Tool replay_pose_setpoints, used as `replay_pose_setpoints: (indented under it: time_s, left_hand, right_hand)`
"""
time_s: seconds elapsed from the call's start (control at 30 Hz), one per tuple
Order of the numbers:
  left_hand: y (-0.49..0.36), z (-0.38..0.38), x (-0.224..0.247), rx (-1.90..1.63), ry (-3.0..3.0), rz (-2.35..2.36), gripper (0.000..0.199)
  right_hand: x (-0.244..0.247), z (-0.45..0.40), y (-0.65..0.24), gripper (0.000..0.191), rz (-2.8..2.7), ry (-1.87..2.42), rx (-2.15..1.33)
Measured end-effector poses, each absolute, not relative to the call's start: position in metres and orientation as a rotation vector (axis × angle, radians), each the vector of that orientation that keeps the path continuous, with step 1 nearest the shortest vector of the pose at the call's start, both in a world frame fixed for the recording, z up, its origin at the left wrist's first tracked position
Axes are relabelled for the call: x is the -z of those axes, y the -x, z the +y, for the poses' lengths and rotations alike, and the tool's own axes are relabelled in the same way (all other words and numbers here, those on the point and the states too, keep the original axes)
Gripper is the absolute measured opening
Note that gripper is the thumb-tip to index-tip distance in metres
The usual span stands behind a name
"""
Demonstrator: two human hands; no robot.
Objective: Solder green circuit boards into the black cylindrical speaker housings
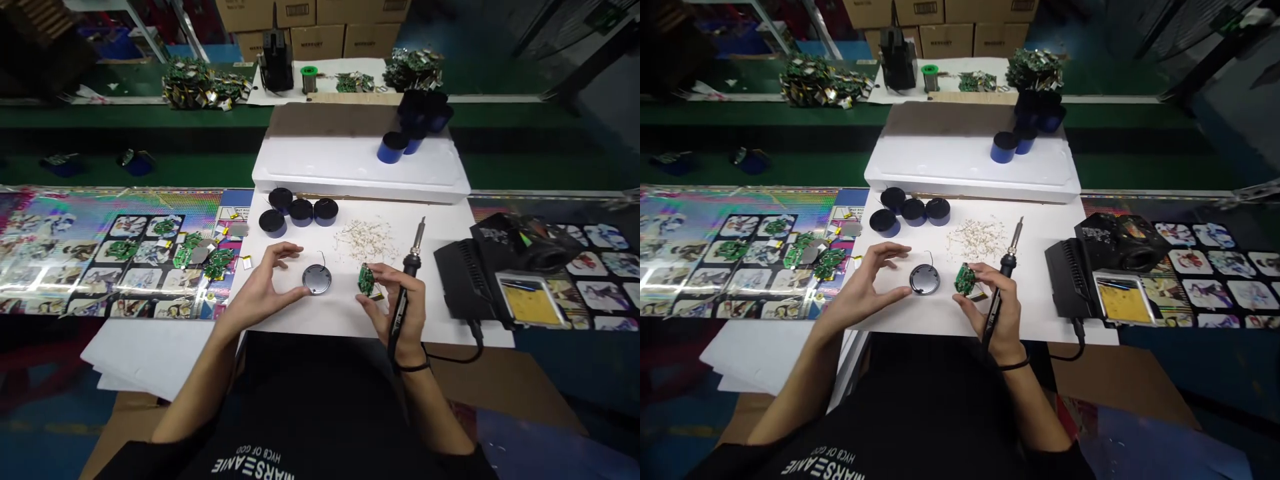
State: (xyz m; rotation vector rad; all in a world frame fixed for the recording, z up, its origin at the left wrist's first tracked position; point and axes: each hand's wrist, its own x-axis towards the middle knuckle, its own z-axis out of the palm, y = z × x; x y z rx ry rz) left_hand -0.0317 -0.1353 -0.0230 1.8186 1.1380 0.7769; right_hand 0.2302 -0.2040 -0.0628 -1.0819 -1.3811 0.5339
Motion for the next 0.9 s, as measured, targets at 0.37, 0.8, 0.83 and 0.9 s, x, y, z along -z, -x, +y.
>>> replay_pose_setpoints:
  time_s: [0.37, 0.8, 0.83, 0.9]
  left_hand:
    - [-0.014, -0.137, 0.064, -0.801, -1.992, 1.231, 0.079]
    - [0.000, -0.139, 0.053, -0.769, -1.891, 1.044, 0.047]
    - [-0.002, -0.143, 0.054, -0.794, -1.871, 1.068, 0.046]
    - [-0.004, -0.150, 0.056, -0.795, -1.774, 1.059, 0.047]
  right_hand:
    - [0.071, -0.209, -0.228, 0.055, -1.402, 1.223, -0.528]
    - [0.067, -0.214, -0.213, 0.056, -1.594, 1.250, -0.475]
    - [0.068, -0.215, -0.212, 0.057, -1.609, 1.258, -0.469]
    - [0.071, -0.216, -0.213, 0.058, -1.636, 1.280, -0.453]
